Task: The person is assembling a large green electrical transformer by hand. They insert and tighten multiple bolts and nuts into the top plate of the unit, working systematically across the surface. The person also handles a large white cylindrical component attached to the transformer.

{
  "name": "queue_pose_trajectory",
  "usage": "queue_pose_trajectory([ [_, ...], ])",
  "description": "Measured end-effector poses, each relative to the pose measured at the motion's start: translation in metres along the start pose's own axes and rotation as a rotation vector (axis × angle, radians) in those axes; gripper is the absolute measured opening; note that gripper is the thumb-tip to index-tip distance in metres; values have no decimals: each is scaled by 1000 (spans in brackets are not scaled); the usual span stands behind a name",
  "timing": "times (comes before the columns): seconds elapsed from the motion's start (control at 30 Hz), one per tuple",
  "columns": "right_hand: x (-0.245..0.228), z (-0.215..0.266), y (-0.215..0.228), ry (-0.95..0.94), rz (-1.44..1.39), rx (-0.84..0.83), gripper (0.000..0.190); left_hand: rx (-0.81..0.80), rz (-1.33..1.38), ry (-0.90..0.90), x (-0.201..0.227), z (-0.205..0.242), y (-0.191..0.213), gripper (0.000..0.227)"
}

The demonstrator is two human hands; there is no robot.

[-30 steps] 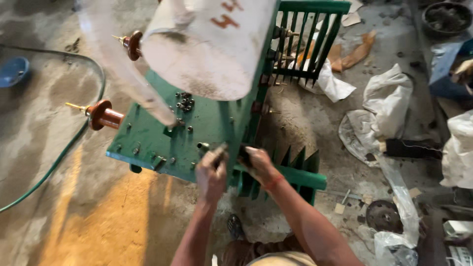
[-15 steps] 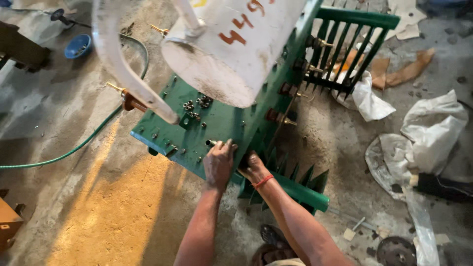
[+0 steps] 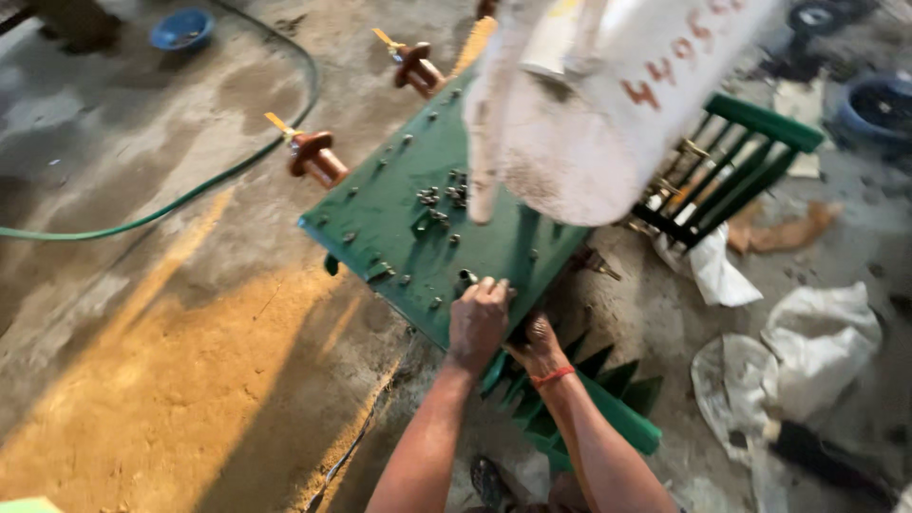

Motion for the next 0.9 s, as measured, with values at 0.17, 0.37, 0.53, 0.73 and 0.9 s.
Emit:
queue_pose_trajectory([
  [0.17,-11,-2,14,-99,157,-6,25,31,-33,-52,3,4,4,18],
  [0.37,-23,-23,28,-135,176,-135,20,7,-12,-35,2,1,6,12],
  [0.53,-26,-26,29,-175,208,-108,22,-5,22,5,3,5,11,13],
  [0.73,-21,-35,21,-262,103,-234,19,0,28,15,8,9,9,11],
  [0.9,-25,-36,25,-289,96,-152,20,41,62,-6,6,10,8,15],
])
Point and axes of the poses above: each hand's wrist, its own z-axis away from the middle knuckle, its own y-axis out of the back of the hand, x = y × z, the point moved 7 cm from there along -z, towards the middle knuckle, and after that the axes turned 12 degrees about -x, right-handed, at the moved point
